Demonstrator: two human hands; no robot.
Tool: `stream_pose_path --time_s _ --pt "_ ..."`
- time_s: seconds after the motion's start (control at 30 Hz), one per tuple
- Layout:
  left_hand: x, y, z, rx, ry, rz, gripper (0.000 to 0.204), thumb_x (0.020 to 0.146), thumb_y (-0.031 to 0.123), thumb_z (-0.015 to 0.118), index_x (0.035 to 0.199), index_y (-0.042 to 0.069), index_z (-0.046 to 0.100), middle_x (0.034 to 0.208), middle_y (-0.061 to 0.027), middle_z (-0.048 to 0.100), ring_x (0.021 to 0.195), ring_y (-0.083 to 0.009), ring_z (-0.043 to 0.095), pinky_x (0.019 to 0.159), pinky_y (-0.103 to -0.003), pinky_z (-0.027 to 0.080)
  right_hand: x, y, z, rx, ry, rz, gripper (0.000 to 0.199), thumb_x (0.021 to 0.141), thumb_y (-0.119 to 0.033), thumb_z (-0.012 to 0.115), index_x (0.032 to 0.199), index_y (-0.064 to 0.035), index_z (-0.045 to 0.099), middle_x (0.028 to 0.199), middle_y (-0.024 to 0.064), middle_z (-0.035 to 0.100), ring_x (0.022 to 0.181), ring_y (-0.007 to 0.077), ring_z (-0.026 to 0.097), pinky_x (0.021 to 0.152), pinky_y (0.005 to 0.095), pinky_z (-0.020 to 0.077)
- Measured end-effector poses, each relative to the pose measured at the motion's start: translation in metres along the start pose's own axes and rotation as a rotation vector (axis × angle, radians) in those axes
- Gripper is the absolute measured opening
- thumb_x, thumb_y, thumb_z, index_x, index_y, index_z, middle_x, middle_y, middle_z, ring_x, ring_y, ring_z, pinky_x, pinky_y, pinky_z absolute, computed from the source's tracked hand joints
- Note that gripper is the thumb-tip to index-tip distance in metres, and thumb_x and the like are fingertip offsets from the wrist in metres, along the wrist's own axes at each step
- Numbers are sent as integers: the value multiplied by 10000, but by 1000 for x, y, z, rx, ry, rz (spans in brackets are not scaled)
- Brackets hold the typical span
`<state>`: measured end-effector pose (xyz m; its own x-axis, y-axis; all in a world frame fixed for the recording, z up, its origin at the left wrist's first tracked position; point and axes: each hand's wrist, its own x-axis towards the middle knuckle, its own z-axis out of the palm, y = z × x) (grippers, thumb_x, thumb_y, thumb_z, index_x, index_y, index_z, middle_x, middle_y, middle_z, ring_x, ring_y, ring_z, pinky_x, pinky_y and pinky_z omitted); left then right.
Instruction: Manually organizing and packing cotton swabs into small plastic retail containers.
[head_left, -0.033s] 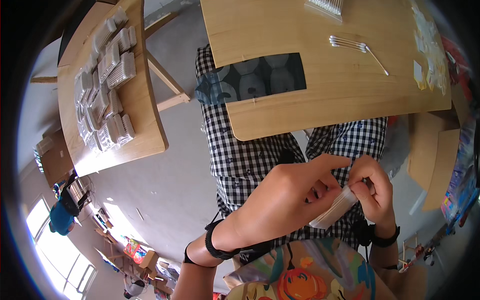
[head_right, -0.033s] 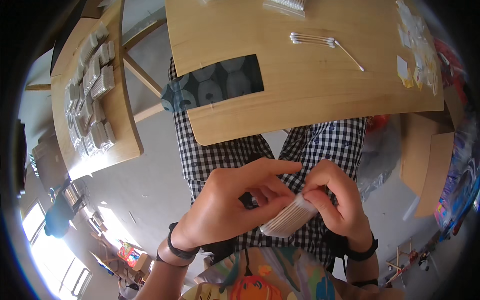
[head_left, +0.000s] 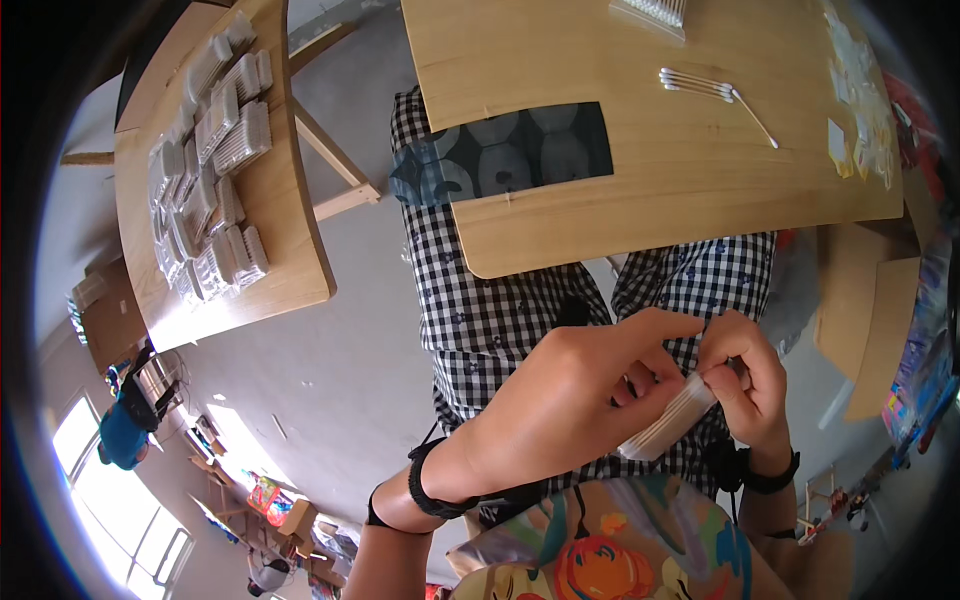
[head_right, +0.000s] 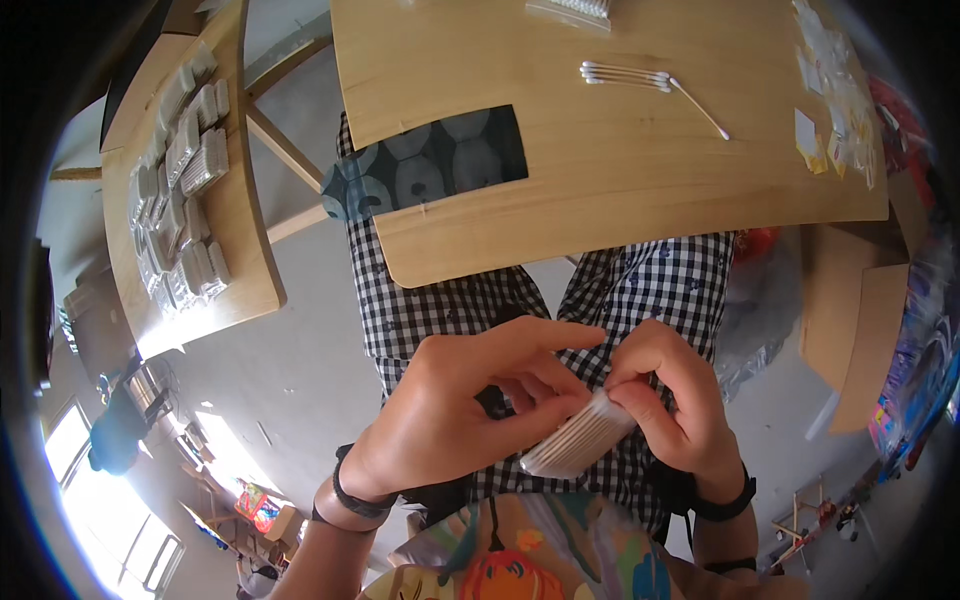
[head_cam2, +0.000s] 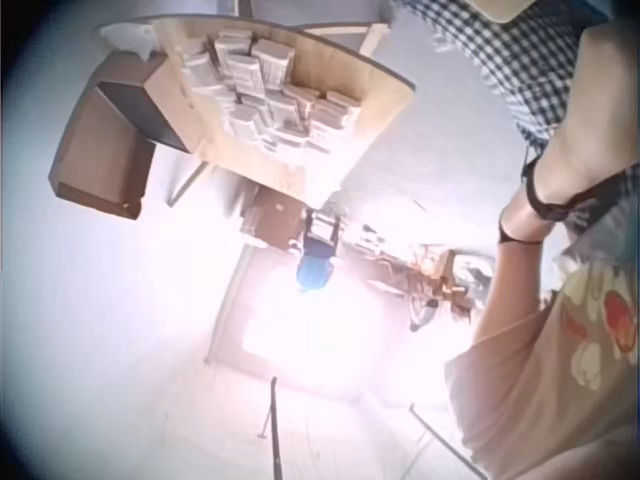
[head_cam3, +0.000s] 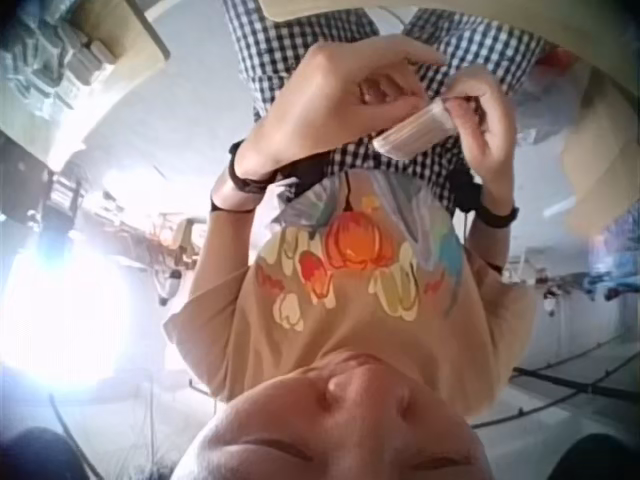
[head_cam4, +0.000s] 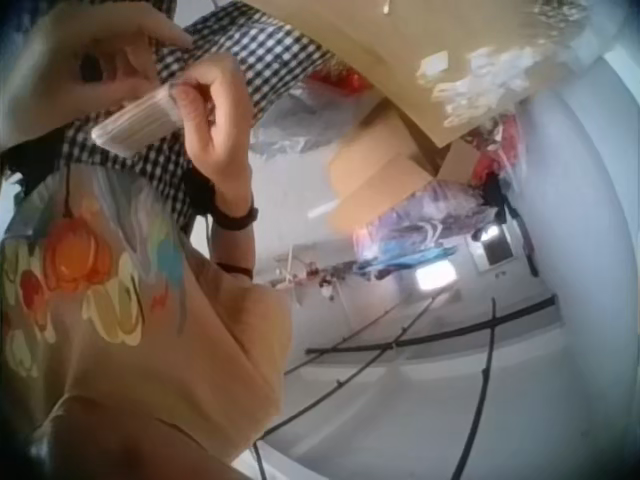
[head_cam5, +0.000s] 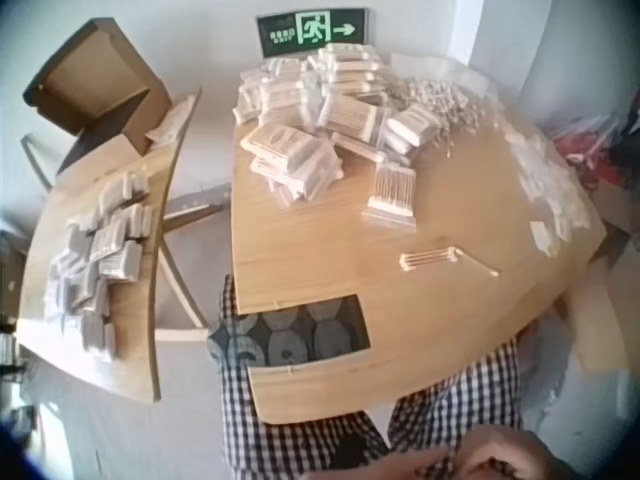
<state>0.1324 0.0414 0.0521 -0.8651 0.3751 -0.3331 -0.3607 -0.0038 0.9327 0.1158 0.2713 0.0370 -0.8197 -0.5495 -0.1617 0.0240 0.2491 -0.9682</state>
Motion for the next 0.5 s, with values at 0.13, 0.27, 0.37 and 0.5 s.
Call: stream_pose_path --time_s 0.13,0.27,0.37,0.5 --pt "-5 5 -2 -32 -27 6 455 820 -17 715 1259 25 604 885 -65 727 774 -119 694 692 -243 568 -3 2 1 5 11 -87 47 874 -29 628 898 -12 591 836 102 592 715 215 545 654 316 439" --pt "-7 11 -2 14 -27 -9 455 820 -18 710 1260 25 602 903 -74 731 799 -130 703 710 -258 582 -1 0 1 -30 -3 -132 65 874 -35 633 909 -10 584 833 105 596 707 224 546 648 325 440" --pt "-9 10 0 90 -3 42 463 825 -1 710 1273 29 594 906 -83 729 790 -147 708 716 -269 587 -1 -4 3 -111 -11 -158 78 879 -40 631 921 -5 576 826 109 598 693 231 545 631 332 439" --pt "-11 9 3 254 17 146 478 824 12 692 1287 39 577 864 -102 710 731 -220 703 650 -296 573 4 -10 6 -183 -37 -192 87 869 -18 635 920 0 566 779 113 605 620 244 559 553 328 429"
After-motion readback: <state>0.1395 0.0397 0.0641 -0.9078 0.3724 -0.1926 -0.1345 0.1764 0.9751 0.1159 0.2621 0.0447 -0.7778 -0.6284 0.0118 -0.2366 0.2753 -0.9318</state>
